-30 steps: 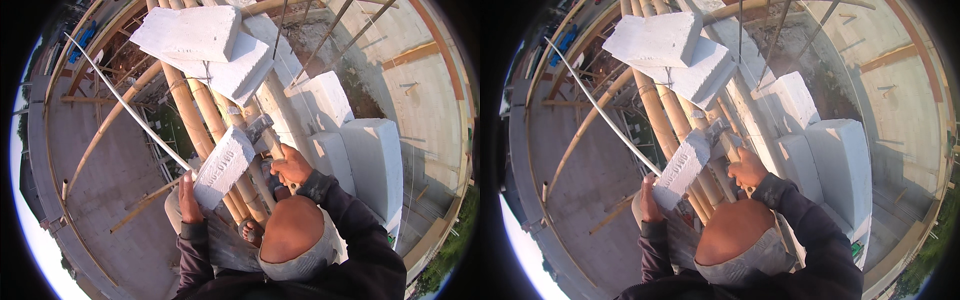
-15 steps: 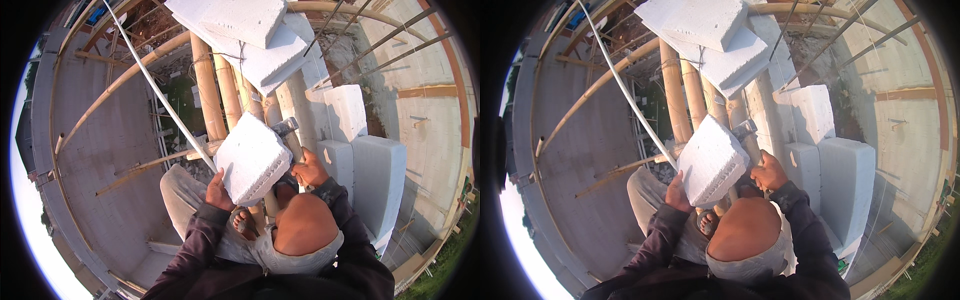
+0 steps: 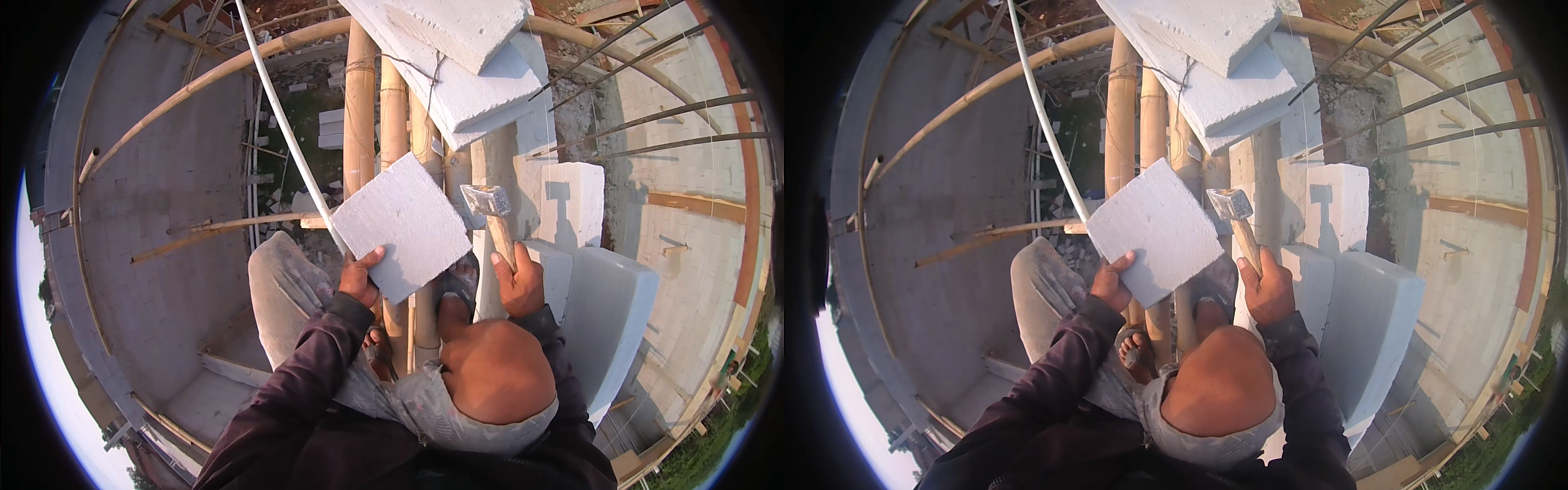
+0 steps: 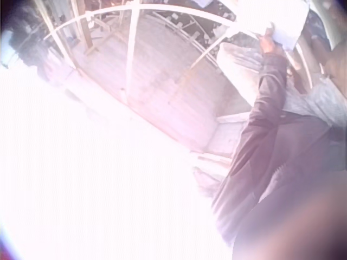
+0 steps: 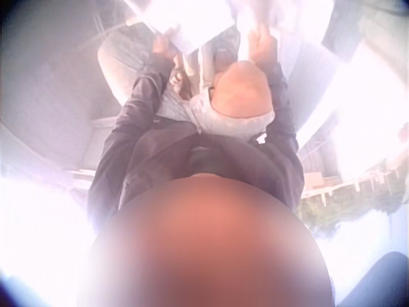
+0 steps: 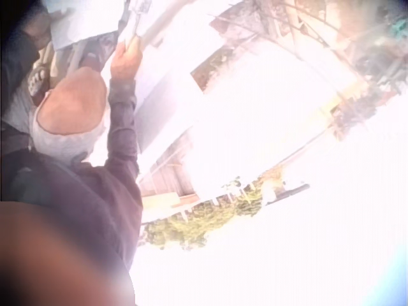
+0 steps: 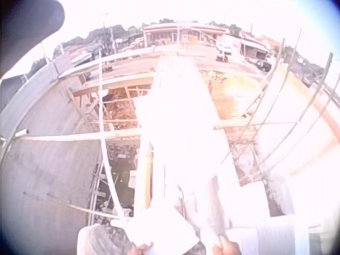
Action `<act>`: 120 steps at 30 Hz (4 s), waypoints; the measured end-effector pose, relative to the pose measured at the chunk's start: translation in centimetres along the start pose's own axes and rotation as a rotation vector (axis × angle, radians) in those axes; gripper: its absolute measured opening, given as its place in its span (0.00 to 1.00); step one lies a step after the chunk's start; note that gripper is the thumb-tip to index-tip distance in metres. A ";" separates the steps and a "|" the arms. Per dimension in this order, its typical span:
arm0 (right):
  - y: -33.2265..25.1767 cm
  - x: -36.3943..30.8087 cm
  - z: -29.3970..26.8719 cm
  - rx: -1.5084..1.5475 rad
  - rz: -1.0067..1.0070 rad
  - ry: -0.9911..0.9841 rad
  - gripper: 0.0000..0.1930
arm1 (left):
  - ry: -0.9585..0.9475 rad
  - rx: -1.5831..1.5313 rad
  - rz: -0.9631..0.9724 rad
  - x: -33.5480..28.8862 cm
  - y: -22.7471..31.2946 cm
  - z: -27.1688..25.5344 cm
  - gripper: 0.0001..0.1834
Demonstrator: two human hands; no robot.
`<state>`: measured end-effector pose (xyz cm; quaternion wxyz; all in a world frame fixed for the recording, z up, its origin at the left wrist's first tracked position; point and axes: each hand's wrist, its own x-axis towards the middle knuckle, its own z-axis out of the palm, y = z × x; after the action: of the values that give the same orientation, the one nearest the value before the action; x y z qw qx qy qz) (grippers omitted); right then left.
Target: The person measures a white block with a tape measure, breaks it with a hammer, and places it on a bamboo scaffold. They then scoop mortar from a bucket with a trowel and apply it to the block before positioning it on the scaffold.
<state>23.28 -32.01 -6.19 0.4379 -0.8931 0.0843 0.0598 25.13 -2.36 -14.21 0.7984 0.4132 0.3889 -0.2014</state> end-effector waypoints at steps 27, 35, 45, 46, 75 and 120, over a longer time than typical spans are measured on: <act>-1.7 1.9 1.2 -0.157 -0.007 -0.104 0.17 | 0.029 -0.016 -0.071 -0.5 -0.5 0.3 0.37; -1.9 0.6 1.1 0.046 -0.140 0.111 0.19 | 0.007 0.034 -0.039 -0.8 -2.9 -1.3 0.37; -0.5 0.4 1.8 0.031 -0.057 0.068 0.18 | 0.023 -0.056 -0.100 -0.6 -2.5 -1.0 0.45; -0.4 0.3 2.1 0.090 -0.080 0.171 0.19 | 0.021 -0.039 -0.079 -0.6 -2.6 -1.0 0.42; -3.8 1.9 0.3 0.265 -0.188 0.242 0.11 | 0.022 -0.071 -0.113 0.2 -3.2 -2.0 0.32; 4.7 2.1 3.0 0.031 0.244 0.130 0.13 | -0.180 0.180 0.185 -1.5 2.1 2.4 0.48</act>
<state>24.29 -32.71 -12.06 0.4346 -0.8713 0.2214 0.0534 26.64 -3.14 -11.12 0.8049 0.4976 0.2561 -0.1973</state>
